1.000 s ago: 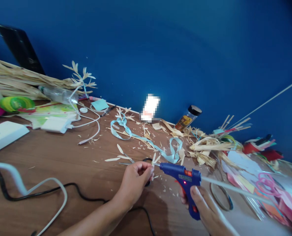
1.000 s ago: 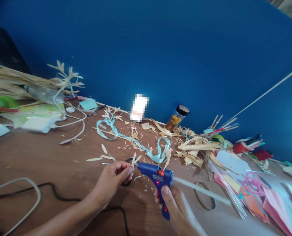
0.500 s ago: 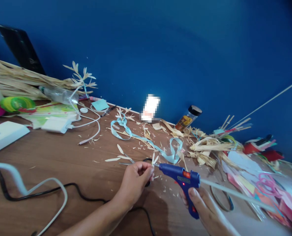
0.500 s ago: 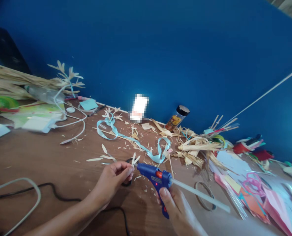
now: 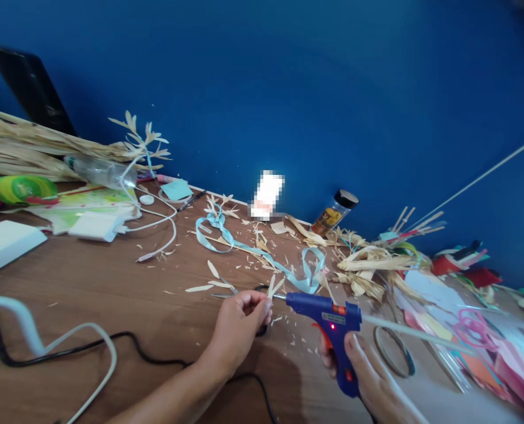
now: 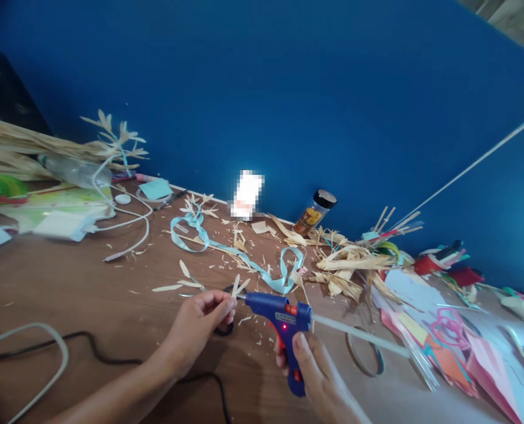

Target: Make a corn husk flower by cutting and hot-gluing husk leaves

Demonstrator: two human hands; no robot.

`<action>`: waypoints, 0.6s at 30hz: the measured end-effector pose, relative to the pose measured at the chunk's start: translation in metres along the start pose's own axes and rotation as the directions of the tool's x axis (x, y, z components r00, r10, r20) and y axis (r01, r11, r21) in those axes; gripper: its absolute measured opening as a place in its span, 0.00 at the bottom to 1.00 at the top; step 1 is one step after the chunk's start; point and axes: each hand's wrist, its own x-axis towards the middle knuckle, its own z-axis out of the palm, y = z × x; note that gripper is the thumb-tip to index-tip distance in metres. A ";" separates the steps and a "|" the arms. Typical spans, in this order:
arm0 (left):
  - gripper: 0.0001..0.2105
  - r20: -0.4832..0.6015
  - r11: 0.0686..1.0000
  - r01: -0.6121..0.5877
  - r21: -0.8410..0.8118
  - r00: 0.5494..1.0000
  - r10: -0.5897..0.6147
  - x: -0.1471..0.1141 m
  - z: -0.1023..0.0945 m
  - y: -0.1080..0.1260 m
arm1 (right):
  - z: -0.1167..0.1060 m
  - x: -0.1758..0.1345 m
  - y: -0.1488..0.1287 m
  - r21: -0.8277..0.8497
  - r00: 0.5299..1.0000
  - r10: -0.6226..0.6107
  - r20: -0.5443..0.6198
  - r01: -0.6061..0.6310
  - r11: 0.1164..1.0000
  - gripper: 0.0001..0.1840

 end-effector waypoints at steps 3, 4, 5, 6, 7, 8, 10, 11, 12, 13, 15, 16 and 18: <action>0.08 -0.056 0.997 -0.002 -0.078 0.998 -0.002 0.001 -0.002 0.000 | -0.005 0.003 0.005 0.051 0.999 -0.016 0.049 0.013 0.999 0.29; 0.08 -0.078 0.994 -0.007 -0.111 0.997 -0.002 0.001 -0.003 0.000 | -0.006 0.005 0.007 0.067 0.998 -0.030 0.058 0.026 0.997 0.28; 0.08 -0.095 0.989 -0.013 -0.145 0.995 -0.001 0.001 -0.003 0.001 | -0.007 0.007 0.008 0.087 0.997 -0.044 0.055 0.040 0.995 0.26; 0.08 -0.097 0.984 -0.018 -0.177 0.995 0.000 0.001 -0.003 0.001 | -0.008 0.010 0.008 0.111 0.997 -0.055 0.045 0.049 0.993 0.24; 0.07 -0.078 0.978 -0.020 -0.206 0.997 0.004 0.000 -0.003 0.002 | -0.007 0.013 0.009 0.137 0.998 -0.061 0.030 0.056 0.989 0.22; 0.07 -0.035 0.973 -0.017 -0.232 0.999 0.010 -0.002 -0.003 0.003 | -0.006 0.015 0.010 0.166 0.998 -0.063 0.018 0.059 0.984 0.20; 0.06 0.091 0.966 -0.008 -0.259 0.995 0.033 -0.005 -0.002 0.005 | 0.001 0.021 0.011 0.239 0.998 -0.065 -0.014 0.066 0.969 0.20; 0.06 0.155 0.965 -0.005 -0.261 0.987 0.047 -0.008 -0.001 0.005 | 0.005 0.024 0.011 0.269 0.998 -0.063 -0.030 0.069 0.961 0.20; 0.05 0.210 0.965 -0.005 -0.262 0.976 0.062 -0.009 -0.001 0.005 | 0.011 0.027 0.012 0.282 0.997 -0.067 -0.046 0.077 0.956 0.21; 0.05 0.254 0.965 -0.005 -0.264 0.964 0.074 -0.011 -0.001 0.006 | 0.017 0.029 0.013 0.280 0.995 -0.075 -0.062 0.090 0.956 0.22; 0.04 0.316 0.962 0.000 -0.273 0.944 0.090 -0.013 -0.001 0.006 | 0.030 0.034 0.014 0.232 0.991 -0.095 -0.092 0.114 0.966 0.24; 0.03 0.341 0.962 0.004 -0.274 0.935 0.094 -0.013 -0.001 0.007 | 0.036 0.036 0.015 0.195 0.990 -0.098 -0.104 0.117 0.974 0.25; 0.03 0.385 0.968 -0.008 -0.253 0.916 0.108 -0.014 -0.002 0.008 | 0.047 0.040 0.018 0.137 0.987 -0.086 -0.133 0.104 0.985 0.27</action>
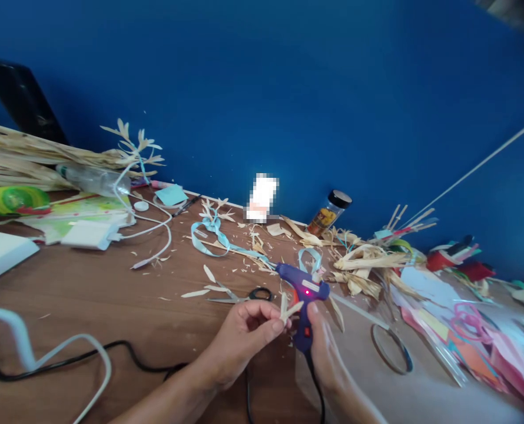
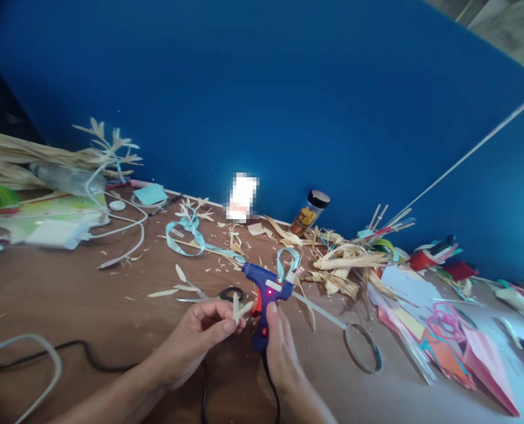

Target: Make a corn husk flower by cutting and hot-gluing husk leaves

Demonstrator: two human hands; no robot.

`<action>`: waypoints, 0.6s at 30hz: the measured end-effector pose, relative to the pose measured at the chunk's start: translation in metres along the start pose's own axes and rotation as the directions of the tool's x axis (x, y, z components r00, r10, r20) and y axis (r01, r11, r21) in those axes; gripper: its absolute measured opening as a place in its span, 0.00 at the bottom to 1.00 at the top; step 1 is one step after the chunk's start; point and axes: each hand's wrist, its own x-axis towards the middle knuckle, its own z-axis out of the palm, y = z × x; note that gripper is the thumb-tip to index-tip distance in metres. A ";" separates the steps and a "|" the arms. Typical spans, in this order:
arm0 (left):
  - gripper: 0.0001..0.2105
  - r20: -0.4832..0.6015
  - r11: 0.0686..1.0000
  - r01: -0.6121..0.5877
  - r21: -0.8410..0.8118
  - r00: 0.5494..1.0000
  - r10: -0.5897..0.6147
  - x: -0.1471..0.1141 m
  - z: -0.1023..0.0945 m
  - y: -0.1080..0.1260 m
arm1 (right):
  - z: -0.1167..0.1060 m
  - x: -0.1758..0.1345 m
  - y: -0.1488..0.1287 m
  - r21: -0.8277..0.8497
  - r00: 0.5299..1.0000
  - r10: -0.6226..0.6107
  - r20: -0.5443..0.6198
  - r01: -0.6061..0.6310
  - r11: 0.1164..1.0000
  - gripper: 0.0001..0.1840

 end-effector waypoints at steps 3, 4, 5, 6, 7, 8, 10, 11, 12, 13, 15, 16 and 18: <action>0.04 0.086 0.996 -0.031 0.088 0.996 0.024 -0.002 0.002 0.001 | 0.011 0.002 0.007 -0.017 0.999 0.041 -0.023 -0.041 0.999 0.29; 0.04 0.105 0.992 -0.044 0.121 0.994 0.031 -0.003 0.003 0.002 | 0.014 0.002 0.009 -0.001 0.998 0.048 -0.030 -0.048 0.999 0.29; 0.04 0.113 0.987 -0.055 0.152 0.993 0.038 -0.004 0.005 0.002 | 0.017 0.003 0.011 0.025 0.998 0.052 -0.034 -0.051 0.998 0.29; 0.04 0.113 0.982 -0.063 0.180 0.993 0.043 -0.004 0.006 0.002 | 0.020 0.003 0.013 0.056 0.998 0.053 -0.029 -0.051 0.997 0.28; 0.04 0.105 0.976 -0.067 0.205 0.993 0.046 -0.005 0.007 0.003 | 0.022 0.003 0.015 0.093 0.999 0.052 -0.016 -0.050 0.994 0.27; 0.04 0.091 0.973 -0.070 0.221 0.995 0.051 -0.006 0.007 0.003 | 0.025 0.003 0.018 0.140 0.999 0.050 -0.009 -0.049 0.989 0.26; 0.04 0.077 0.971 -0.065 0.230 0.996 0.048 -0.006 0.008 0.004 | 0.028 0.002 0.021 0.227 0.999 0.051 0.003 -0.050 0.973 0.26; 0.04 0.078 0.973 -0.059 0.224 0.996 0.042 -0.006 0.008 0.005 | 0.030 0.002 0.022 0.255 0.999 0.053 -0.003 -0.051 0.965 0.25; 0.04 0.084 0.975 -0.053 0.215 0.996 0.036 -0.005 0.008 0.005 | 0.030 0.002 0.023 0.272 0.998 0.056 -0.014 -0.050 0.961 0.25; 0.04 0.092 0.977 -0.049 0.205 0.995 0.031 -0.005 0.008 0.005 | 0.031 0.001 0.022 0.278 0.998 0.058 -0.023 -0.049 0.959 0.24; 0.03 0.112 0.981 -0.044 0.190 0.993 0.023 -0.005 0.007 0.004 | 0.032 0.001 0.020 0.285 0.998 0.059 -0.004 -0.055 0.957 0.22; 0.03 0.117 0.982 -0.044 0.182 0.993 0.023 -0.005 0.007 0.004 | 0.032 0.001 0.018 0.293 0.998 0.056 0.016 -0.058 0.954 0.20; 0.03 0.121 0.984 -0.040 0.175 0.992 0.019 -0.005 0.007 0.003 | 0.033 0.002 0.014 0.313 0.997 0.033 0.070 -0.053 0.948 0.18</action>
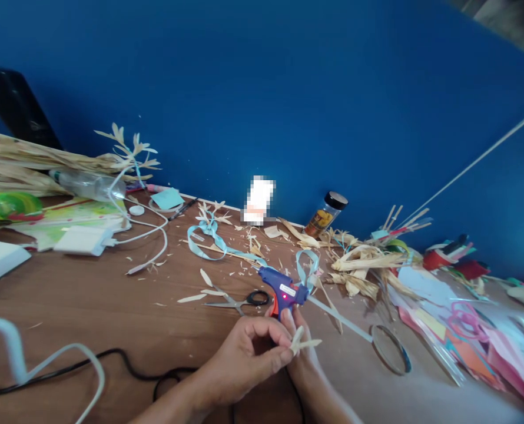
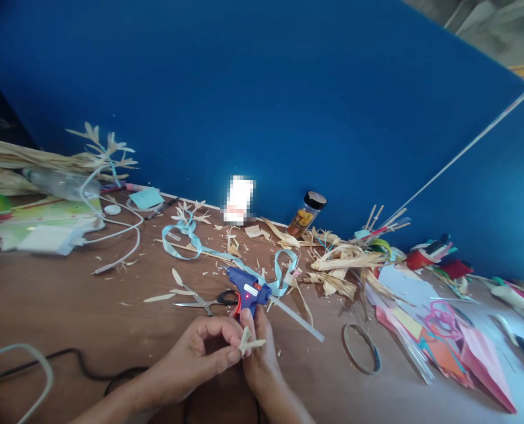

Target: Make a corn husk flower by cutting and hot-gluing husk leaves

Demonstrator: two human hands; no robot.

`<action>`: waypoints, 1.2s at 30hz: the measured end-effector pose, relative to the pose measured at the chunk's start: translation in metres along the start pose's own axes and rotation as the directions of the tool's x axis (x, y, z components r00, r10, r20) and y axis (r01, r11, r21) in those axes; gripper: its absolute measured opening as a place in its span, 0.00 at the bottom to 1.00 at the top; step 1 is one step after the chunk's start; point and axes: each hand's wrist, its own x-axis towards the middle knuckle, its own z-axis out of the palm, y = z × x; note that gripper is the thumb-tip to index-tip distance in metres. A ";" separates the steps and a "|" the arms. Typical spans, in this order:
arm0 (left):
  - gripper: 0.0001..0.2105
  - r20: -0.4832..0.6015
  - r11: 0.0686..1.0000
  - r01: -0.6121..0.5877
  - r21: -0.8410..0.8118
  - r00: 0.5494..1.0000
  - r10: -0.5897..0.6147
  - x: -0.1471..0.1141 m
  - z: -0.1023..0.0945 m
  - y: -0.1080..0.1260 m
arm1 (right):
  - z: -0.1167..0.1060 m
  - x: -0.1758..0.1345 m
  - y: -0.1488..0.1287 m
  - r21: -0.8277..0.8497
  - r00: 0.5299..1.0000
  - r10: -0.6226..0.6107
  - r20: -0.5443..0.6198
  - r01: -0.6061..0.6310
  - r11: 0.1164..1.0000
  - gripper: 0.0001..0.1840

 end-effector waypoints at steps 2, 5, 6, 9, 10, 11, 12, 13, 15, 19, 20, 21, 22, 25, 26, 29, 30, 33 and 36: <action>0.03 -0.010 1.000 0.005 -0.006 1.000 -0.005 0.000 0.000 -0.001 | 0.000 0.002 -0.001 0.017 0.999 -0.006 0.032 0.005 1.000 0.16; 0.03 -0.056 1.000 0.007 -0.026 0.998 -0.009 0.001 0.000 -0.002 | -0.003 0.003 0.002 0.029 0.999 -0.006 -0.042 0.007 1.000 0.18; 0.03 -0.084 0.999 0.010 -0.042 0.996 -0.013 0.001 0.000 -0.003 | -0.005 0.003 0.002 0.031 0.995 0.006 -0.095 -0.003 1.000 0.18; 0.04 -0.228 0.990 0.021 -0.143 0.972 -0.053 0.005 -0.004 -0.005 | -0.009 0.000 -0.001 0.090 0.974 0.042 -0.222 -0.023 0.996 0.19; 0.04 -0.290 0.978 0.020 -0.207 0.954 -0.081 0.007 -0.006 -0.006 | -0.009 -0.001 -0.003 0.124 0.973 0.043 -0.228 -0.015 0.992 0.18; 0.04 -0.348 0.960 0.011 -0.281 0.931 -0.112 0.009 -0.008 -0.007 | -0.008 -0.002 -0.005 0.156 0.976 0.030 -0.215 0.004 0.988 0.16; 0.04 -0.396 0.936 -0.004 -0.353 0.907 -0.145 0.011 -0.010 -0.008 | -0.008 -0.003 -0.008 0.172 0.983 0.003 -0.184 0.029 0.985 0.15; 0.05 -0.431 0.911 -0.017 -0.412 0.885 -0.179 0.012 -0.011 -0.008 | -0.006 -0.004 -0.010 0.170 0.987 -0.036 -0.157 0.063 0.983 0.14; 0.05 -0.470 0.877 -0.040 -0.480 0.855 -0.219 0.015 -0.013 -0.009 | -0.002 -0.006 -0.012 0.115 0.990 -0.109 -0.095 0.120 0.986 0.14; 0.06 -0.455 0.864 -0.050 -0.501 0.865 -0.213 0.016 -0.013 -0.009 | 0.009 -0.011 -0.012 -0.024 0.991 -0.123 0.053 0.125 0.992 0.16; 0.07 -0.436 0.862 -0.045 -0.505 0.875 -0.209 0.016 -0.012 -0.008 | 0.011 -0.012 -0.012 -0.045 0.991 -0.109 0.073 0.112 0.993 0.16; 0.07 -0.425 0.861 -0.044 -0.507 0.881 -0.206 0.017 -0.012 -0.008 | 0.014 -0.012 -0.012 -0.058 0.992 -0.103 0.076 0.107 0.993 0.16; 0.07 -0.430 0.860 -0.051 -0.508 0.880 -0.202 0.017 -0.013 -0.008 | 0.015 -0.012 -0.012 -0.065 0.992 -0.102 0.076 0.107 0.992 0.16; 0.06 -0.516 0.857 -0.097 -0.506 0.830 -0.211 0.017 -0.015 -0.009 | 0.015 -0.010 -0.013 -0.063 0.991 -0.121 0.062 0.125 0.990 0.16; 0.06 -0.540 0.856 -0.104 -0.506 0.813 -0.220 0.017 -0.015 -0.009 | 0.014 -0.008 -0.013 -0.058 0.991 -0.125 0.051 0.128 0.990 0.17; 0.06 -0.543 0.857 -0.091 -0.506 0.806 -0.235 0.016 -0.015 -0.010 | 0.008 -0.004 -0.012 -0.041 0.993 -0.122 -0.006 0.121 0.992 0.18; 0.06 -0.533 0.860 -0.086 -0.503 0.814 -0.230 0.016 -0.015 -0.009 | 0.006 -0.004 -0.011 -0.021 0.993 -0.119 -0.020 0.119 0.993 0.17; 0.06 -0.515 0.874 -0.069 -0.482 0.829 -0.219 0.016 -0.013 -0.009 | 0.004 -0.003 -0.011 0.136 0.997 -0.071 -0.024 0.074 0.988 0.14; 0.06 -0.519 0.885 -0.052 -0.463 0.826 -0.223 0.016 -0.013 -0.009 | 0.003 -0.004 -0.016 0.358 0.999 0.038 -0.012 -0.031 0.933 0.10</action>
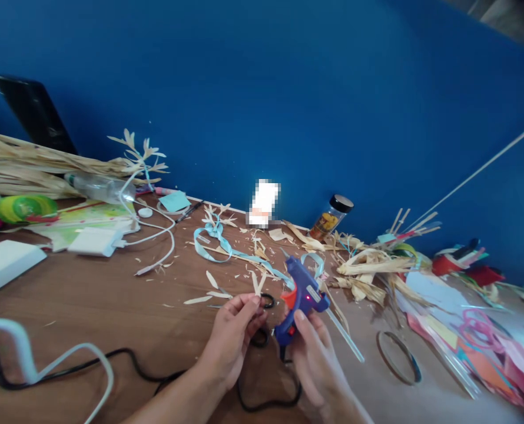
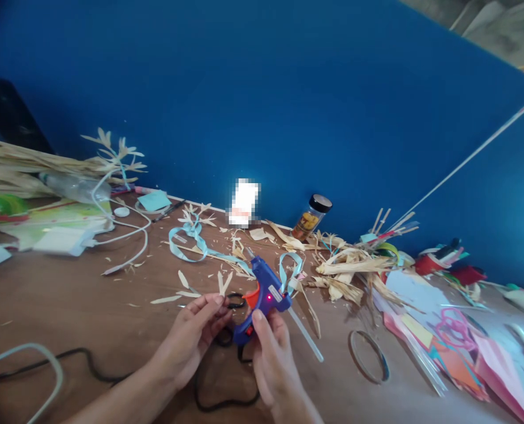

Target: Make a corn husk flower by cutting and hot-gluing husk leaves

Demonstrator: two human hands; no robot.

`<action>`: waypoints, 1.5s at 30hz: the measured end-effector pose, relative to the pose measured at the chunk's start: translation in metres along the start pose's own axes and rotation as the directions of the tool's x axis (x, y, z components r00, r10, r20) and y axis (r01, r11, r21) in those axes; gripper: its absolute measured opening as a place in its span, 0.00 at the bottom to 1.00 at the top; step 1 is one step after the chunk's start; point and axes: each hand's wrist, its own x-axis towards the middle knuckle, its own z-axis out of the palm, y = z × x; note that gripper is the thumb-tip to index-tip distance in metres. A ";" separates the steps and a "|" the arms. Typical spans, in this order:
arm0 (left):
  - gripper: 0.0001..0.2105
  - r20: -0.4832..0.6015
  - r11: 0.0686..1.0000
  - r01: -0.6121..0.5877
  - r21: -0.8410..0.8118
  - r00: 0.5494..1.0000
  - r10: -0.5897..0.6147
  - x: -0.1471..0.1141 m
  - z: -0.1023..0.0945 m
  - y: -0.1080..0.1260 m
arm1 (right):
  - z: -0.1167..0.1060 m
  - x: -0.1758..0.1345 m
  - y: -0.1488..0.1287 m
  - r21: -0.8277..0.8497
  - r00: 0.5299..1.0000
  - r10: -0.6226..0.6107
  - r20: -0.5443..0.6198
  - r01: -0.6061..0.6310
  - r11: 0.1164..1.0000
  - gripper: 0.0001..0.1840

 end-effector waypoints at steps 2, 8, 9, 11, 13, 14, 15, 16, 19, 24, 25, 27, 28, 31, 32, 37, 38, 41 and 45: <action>0.06 0.009 1.000 -0.002 0.012 1.000 0.001 0.000 -0.001 0.000 | 0.001 -0.001 -0.005 0.090 0.998 0.057 -0.002 -0.056 0.994 0.09; 0.06 0.013 0.999 0.005 0.036 1.000 -0.005 0.000 -0.001 0.000 | -0.002 0.000 -0.015 0.134 0.984 0.141 0.108 -0.155 0.979 0.14; 0.06 0.012 0.999 0.005 0.038 1.000 -0.005 0.000 -0.001 0.000 | -0.002 0.000 -0.015 0.125 0.983 0.148 0.113 -0.162 0.979 0.15; 0.07 0.009 0.999 0.000 0.049 1.000 0.000 0.000 0.000 0.000 | -0.003 0.000 -0.016 0.102 0.981 0.157 0.112 -0.169 0.980 0.15; 0.07 -0.008 0.997 -0.007 0.080 1.000 0.008 -0.001 0.000 0.000 | -0.004 0.000 -0.017 0.081 0.980 0.164 0.116 -0.174 0.981 0.14; 0.07 -0.019 0.995 -0.010 0.103 1.000 0.012 -0.001 0.000 0.000 | -0.005 -0.001 -0.018 0.071 0.979 0.163 0.124 -0.173 0.982 0.13; 0.08 -0.030 0.992 -0.012 0.128 0.999 0.016 -0.001 0.000 -0.001 | -0.006 -0.002 -0.019 0.056 0.978 0.161 0.135 -0.170 0.984 0.13; 0.08 -0.039 0.988 -0.014 0.153 0.999 0.020 -0.001 -0.001 -0.001 | -0.007 -0.003 -0.020 0.033 0.977 0.157 0.144 -0.163 0.986 0.13; 0.09 -0.053 0.980 -0.026 0.199 0.998 0.038 0.001 -0.002 -0.003 | -0.012 -0.008 -0.024 -0.078 0.980 0.139 0.143 -0.129 0.989 0.13; 0.10 -0.058 0.977 -0.035 0.211 0.997 0.048 0.003 -0.002 -0.004 | -0.023 -0.015 -0.029 -0.257 0.990 0.098 0.102 -0.069 0.964 0.15; 0.10 -0.056 0.976 -0.033 0.213 0.997 0.045 0.003 -0.002 -0.004 | -0.025 -0.016 -0.030 -0.290 0.991 0.087 0.104 -0.054 0.955 0.16; 0.10 -0.047 0.974 -0.029 0.223 0.998 0.041 0.002 -0.002 -0.004 | -0.030 -0.016 -0.033 -0.356 0.988 0.074 0.137 -0.020 0.934 0.17; 0.10 -0.040 0.972 -0.029 0.234 0.998 0.039 0.002 -0.002 -0.004 | -0.033 -0.016 -0.034 -0.389 0.983 0.077 0.164 -0.007 0.921 0.17; 0.09 -0.003 0.956 -0.050 0.290 0.999 0.053 0.001 -0.002 -0.004 | -0.039 -0.016 -0.039 -0.485 0.968 0.099 0.231 0.027 0.874 0.19; 0.09 0.007 0.949 -0.059 0.310 0.998 0.059 0.001 -0.002 -0.004 | -0.041 -0.016 -0.041 -0.515 0.967 0.095 0.237 0.043 0.856 0.20; 0.09 0.028 0.934 -0.073 0.350 0.997 0.068 0.003 -0.003 -0.006 | -0.043 -0.020 -0.045 -0.651 0.980 0.057 0.192 0.084 0.755 0.24; 0.09 0.035 0.934 -0.077 0.349 0.997 0.069 0.003 -0.003 -0.006 | -0.043 -0.020 -0.046 -0.673 0.982 0.047 0.181 0.089 0.734 0.24; 0.09 0.036 0.934 -0.078 0.349 0.997 0.070 0.004 -0.003 -0.007 | -0.041 -0.023 -0.049 -0.715 0.987 -0.005 0.163 0.122 0.688 0.24; 0.09 0.017 0.936 -0.051 0.348 0.999 0.048 0.003 -0.003 -0.007 | -0.038 -0.026 -0.053 -0.761 0.993 -0.032 0.115 0.109 0.639 0.23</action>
